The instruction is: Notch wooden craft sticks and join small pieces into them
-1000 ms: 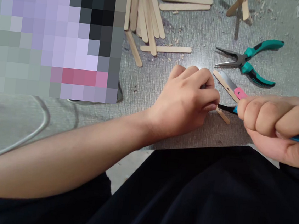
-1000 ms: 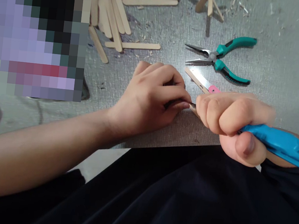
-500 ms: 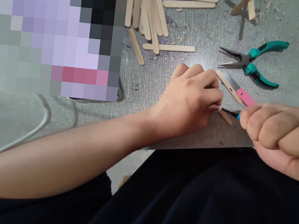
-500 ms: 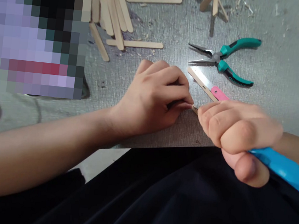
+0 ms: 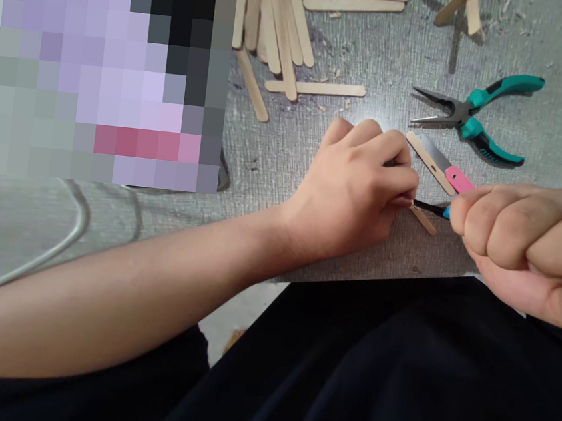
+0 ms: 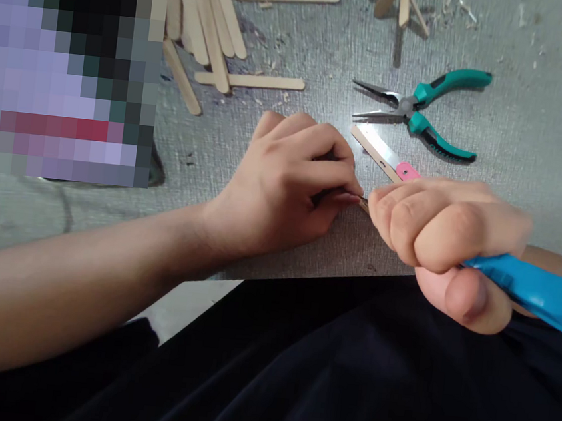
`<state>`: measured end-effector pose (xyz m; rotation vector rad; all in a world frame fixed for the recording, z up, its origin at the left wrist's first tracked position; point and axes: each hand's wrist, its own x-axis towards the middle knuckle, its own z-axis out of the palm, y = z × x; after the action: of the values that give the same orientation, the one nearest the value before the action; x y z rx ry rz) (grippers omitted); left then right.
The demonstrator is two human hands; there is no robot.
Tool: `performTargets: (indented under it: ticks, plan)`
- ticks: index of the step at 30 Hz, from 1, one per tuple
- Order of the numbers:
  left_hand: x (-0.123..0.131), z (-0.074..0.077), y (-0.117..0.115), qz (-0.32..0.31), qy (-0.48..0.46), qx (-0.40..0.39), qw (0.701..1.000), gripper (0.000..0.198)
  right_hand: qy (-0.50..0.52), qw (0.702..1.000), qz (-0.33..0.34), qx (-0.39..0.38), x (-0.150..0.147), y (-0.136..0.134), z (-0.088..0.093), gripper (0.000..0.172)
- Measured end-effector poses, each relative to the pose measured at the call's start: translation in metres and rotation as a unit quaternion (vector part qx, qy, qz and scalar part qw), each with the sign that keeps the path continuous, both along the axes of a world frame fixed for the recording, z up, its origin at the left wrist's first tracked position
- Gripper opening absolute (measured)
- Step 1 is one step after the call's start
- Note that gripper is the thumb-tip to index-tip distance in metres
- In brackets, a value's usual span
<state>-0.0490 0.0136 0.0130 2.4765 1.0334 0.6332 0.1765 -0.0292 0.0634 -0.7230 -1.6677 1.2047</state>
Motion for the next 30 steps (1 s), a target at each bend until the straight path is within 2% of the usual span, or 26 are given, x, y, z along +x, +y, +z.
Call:
performTargets:
  ticks: [2, 10, 16, 22, 30]
  plan:
    - [0.000, 0.000, 0.000, 0.000, -0.007, 0.003, 1.000, 0.019, 0.018, 1.000, -0.013, -0.013, 0.001, -0.002, 0.000, 0.049]
    - [0.001, 0.001, 0.000, -0.001, -0.003, -0.027, 1.000, 0.019, 0.027, 0.999, 0.015, -0.027, 0.000, -0.002, 0.003, 0.048]
    - [0.001, 0.002, 0.000, 0.001, -0.004, -0.022, 1.000, 0.019, 0.053, 0.998, 0.008, -0.034, -0.001, -0.006, -0.003, 0.046]
    - [0.001, -0.001, 0.000, 0.005, -0.008, -0.003, 1.000, 0.018, 0.119, 0.993, 0.014, -0.001, -0.010, 0.002, -0.006, 0.045]
    - [0.002, -0.003, -0.001, 0.004, -0.029, 0.003, 1.000, 0.018, 0.117, 0.993, 0.027, 0.016, -0.014, 0.000, -0.011, 0.037]
